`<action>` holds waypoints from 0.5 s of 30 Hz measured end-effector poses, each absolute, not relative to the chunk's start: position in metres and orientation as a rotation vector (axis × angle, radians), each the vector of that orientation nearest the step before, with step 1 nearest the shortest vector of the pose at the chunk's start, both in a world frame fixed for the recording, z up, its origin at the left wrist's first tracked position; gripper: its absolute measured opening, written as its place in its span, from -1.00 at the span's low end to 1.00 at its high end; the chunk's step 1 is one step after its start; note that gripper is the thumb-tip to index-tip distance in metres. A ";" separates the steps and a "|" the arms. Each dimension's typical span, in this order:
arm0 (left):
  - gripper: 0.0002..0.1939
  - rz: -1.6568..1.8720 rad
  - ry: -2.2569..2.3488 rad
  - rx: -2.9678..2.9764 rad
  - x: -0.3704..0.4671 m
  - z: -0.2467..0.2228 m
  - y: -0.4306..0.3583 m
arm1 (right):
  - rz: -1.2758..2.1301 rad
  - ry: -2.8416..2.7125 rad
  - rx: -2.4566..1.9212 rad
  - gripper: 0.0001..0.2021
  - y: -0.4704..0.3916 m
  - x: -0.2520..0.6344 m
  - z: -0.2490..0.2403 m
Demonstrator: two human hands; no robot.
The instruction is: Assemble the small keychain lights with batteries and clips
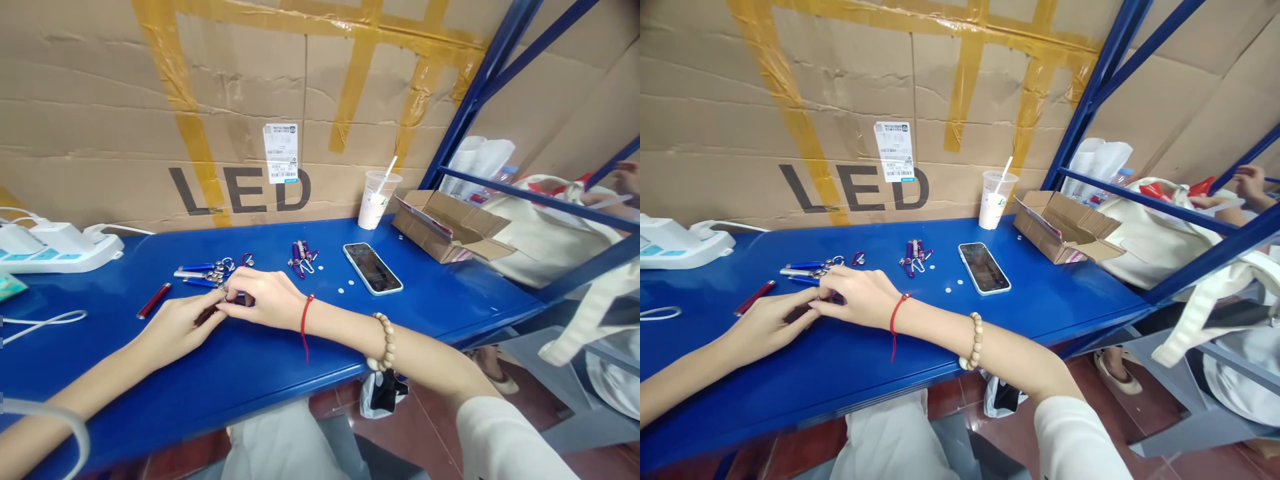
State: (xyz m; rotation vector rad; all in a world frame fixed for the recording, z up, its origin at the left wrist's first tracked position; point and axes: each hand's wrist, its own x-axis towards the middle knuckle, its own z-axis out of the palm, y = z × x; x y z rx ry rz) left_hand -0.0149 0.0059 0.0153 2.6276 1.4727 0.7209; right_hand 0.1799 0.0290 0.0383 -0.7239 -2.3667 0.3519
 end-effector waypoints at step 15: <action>-0.61 0.429 1.564 2.757 0.035 0.030 0.066 | 0.639 -2.048 -0.926 -0.86 0.057 0.214 0.026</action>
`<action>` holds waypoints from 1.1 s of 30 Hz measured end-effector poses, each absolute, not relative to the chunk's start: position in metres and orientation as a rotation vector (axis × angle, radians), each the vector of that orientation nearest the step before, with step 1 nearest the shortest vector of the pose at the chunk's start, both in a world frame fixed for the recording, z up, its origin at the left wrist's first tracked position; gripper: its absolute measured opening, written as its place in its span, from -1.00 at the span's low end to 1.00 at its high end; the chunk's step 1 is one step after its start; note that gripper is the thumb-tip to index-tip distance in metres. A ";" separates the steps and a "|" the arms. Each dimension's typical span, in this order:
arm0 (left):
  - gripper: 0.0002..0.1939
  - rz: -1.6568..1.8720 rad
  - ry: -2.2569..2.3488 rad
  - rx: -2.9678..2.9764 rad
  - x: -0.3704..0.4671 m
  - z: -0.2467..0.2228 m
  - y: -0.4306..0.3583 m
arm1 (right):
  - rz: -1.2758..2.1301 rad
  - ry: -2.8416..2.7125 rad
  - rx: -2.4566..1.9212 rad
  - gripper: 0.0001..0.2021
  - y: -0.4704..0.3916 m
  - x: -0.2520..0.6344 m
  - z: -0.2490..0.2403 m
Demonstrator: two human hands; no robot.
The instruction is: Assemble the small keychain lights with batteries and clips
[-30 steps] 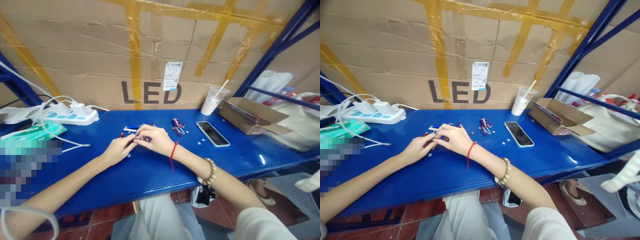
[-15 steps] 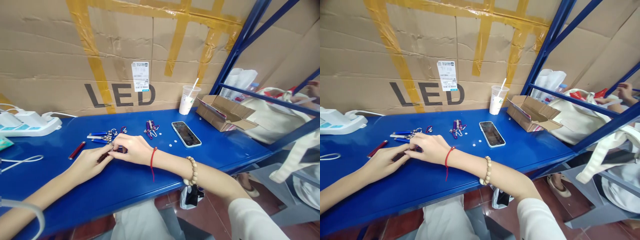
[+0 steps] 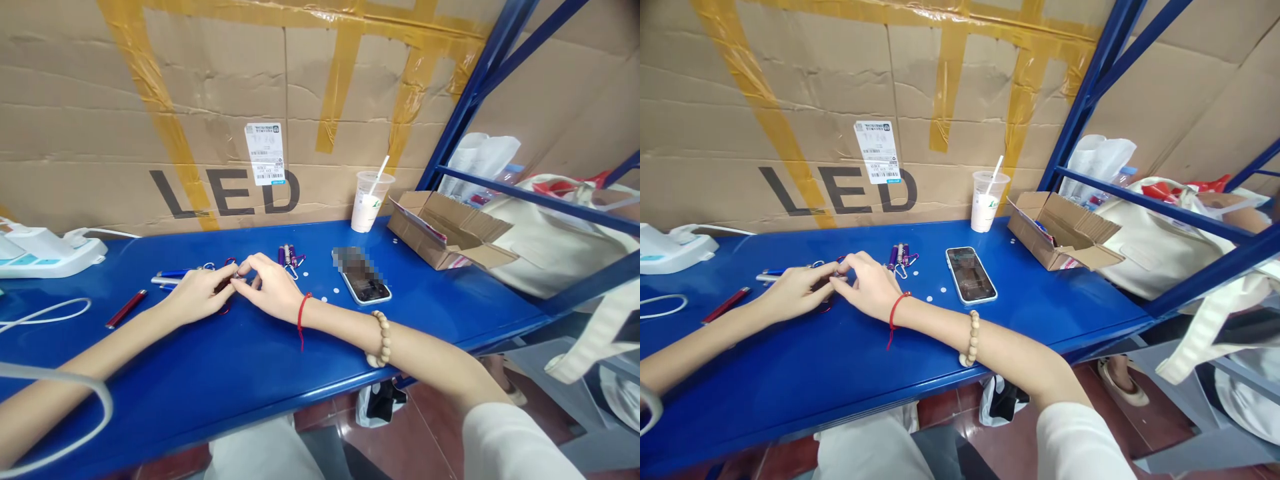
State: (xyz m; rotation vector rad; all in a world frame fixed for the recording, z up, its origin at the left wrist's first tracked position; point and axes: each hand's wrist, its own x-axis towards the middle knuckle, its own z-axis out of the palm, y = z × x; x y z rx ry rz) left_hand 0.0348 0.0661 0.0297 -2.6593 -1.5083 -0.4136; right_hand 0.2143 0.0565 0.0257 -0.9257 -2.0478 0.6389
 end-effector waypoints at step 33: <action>-0.60 -0.660 -1.371 -2.559 0.035 0.011 0.060 | 0.670 -2.141 -0.893 -0.78 0.047 0.221 0.009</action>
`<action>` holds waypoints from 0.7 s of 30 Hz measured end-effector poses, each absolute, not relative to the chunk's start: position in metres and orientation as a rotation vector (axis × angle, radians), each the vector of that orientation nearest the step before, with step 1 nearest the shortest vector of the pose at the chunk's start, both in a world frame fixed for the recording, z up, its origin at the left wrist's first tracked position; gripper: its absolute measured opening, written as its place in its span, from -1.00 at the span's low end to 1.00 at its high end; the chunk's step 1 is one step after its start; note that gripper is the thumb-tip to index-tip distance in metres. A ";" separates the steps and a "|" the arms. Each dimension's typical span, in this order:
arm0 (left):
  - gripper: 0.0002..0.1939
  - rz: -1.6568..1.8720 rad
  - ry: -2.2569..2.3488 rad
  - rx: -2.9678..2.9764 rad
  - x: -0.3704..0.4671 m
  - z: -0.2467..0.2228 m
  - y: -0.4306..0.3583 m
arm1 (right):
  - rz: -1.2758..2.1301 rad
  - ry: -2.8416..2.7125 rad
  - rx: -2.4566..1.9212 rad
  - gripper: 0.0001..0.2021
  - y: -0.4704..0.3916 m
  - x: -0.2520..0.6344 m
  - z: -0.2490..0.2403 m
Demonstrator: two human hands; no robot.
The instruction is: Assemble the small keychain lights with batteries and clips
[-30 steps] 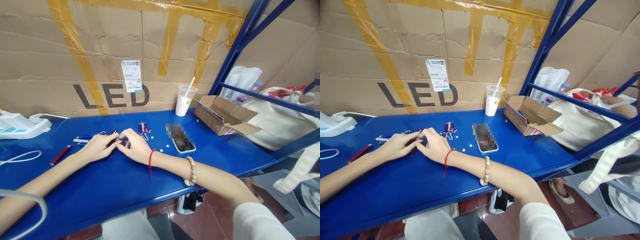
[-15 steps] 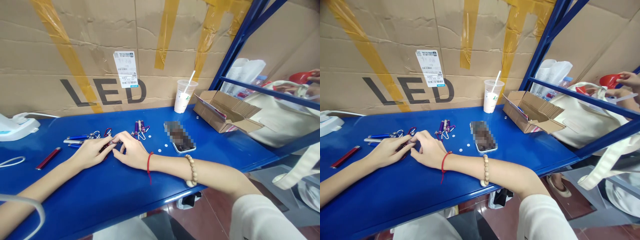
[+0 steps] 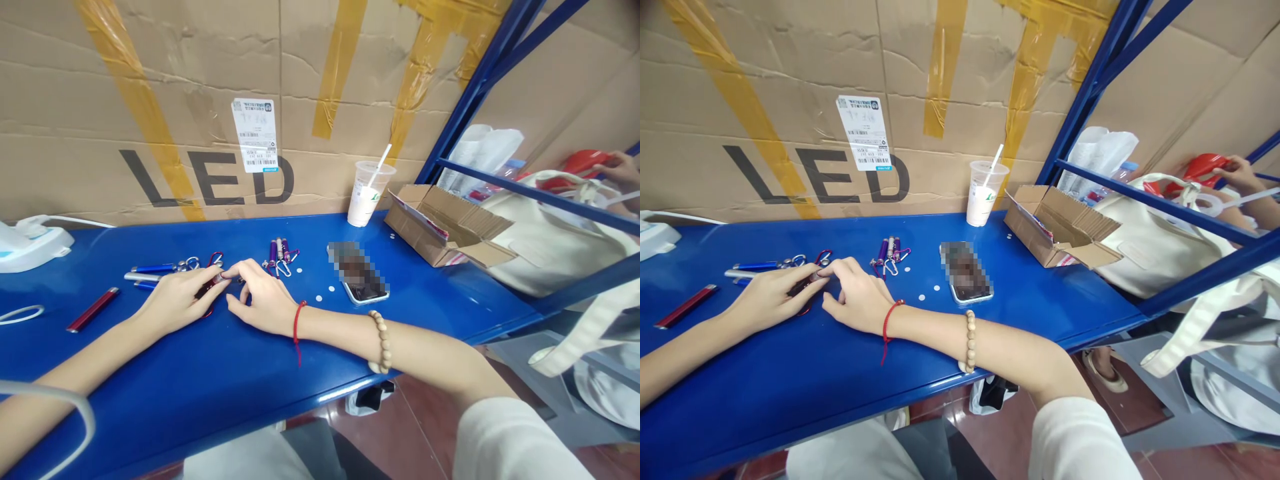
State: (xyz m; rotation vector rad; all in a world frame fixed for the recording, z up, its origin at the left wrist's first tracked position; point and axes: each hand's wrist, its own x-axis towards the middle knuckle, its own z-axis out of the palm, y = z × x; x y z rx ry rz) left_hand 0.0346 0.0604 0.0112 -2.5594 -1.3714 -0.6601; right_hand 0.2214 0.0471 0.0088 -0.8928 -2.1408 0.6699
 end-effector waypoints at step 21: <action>-0.58 -0.666 -1.418 -2.584 0.034 0.013 0.061 | 0.700 -2.133 -0.875 -0.71 0.046 0.224 0.012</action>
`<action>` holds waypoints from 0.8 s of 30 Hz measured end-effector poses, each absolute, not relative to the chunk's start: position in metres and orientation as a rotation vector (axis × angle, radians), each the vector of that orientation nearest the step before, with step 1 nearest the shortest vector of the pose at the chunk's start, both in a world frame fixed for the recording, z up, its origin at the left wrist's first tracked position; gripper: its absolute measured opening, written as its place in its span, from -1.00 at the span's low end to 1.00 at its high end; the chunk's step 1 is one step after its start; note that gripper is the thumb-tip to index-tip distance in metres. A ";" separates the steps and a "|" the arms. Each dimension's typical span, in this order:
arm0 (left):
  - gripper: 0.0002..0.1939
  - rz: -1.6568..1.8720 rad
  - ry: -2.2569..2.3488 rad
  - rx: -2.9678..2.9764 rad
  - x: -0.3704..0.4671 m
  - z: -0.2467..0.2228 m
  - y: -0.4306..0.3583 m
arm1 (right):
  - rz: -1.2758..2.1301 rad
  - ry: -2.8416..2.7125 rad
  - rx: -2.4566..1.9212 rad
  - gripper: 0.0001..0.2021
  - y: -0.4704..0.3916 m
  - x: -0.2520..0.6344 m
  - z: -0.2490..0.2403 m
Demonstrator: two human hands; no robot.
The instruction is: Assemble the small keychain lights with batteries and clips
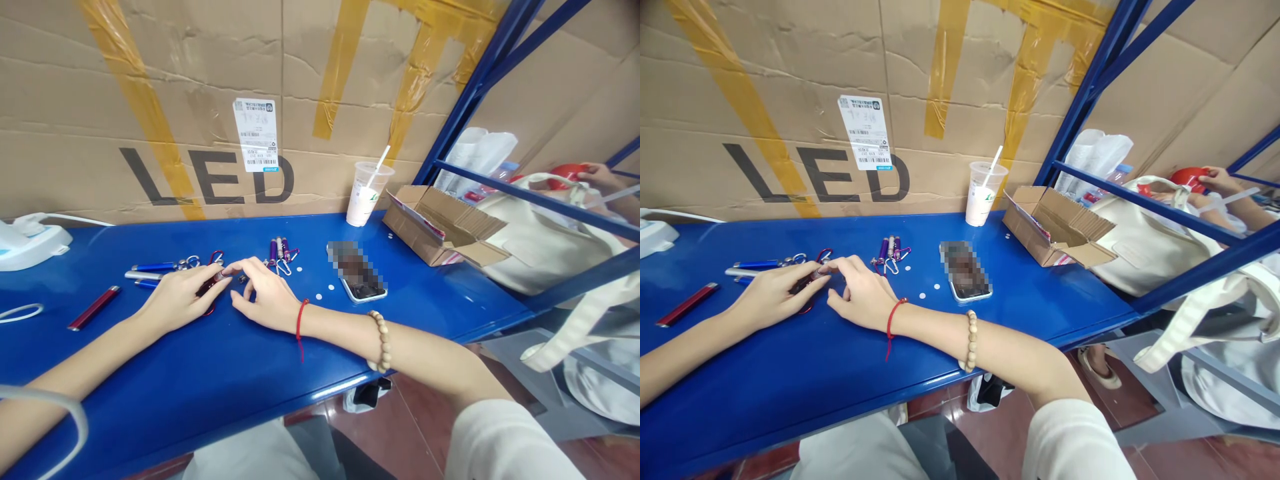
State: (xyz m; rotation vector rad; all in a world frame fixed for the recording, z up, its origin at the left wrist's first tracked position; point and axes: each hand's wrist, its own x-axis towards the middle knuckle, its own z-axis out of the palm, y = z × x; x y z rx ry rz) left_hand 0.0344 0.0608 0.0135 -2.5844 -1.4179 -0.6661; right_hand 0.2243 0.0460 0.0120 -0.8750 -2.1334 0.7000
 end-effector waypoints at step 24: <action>-0.64 -0.737 -1.454 -2.546 0.033 0.012 0.061 | 0.730 -2.170 -0.837 -0.61 0.048 0.227 0.010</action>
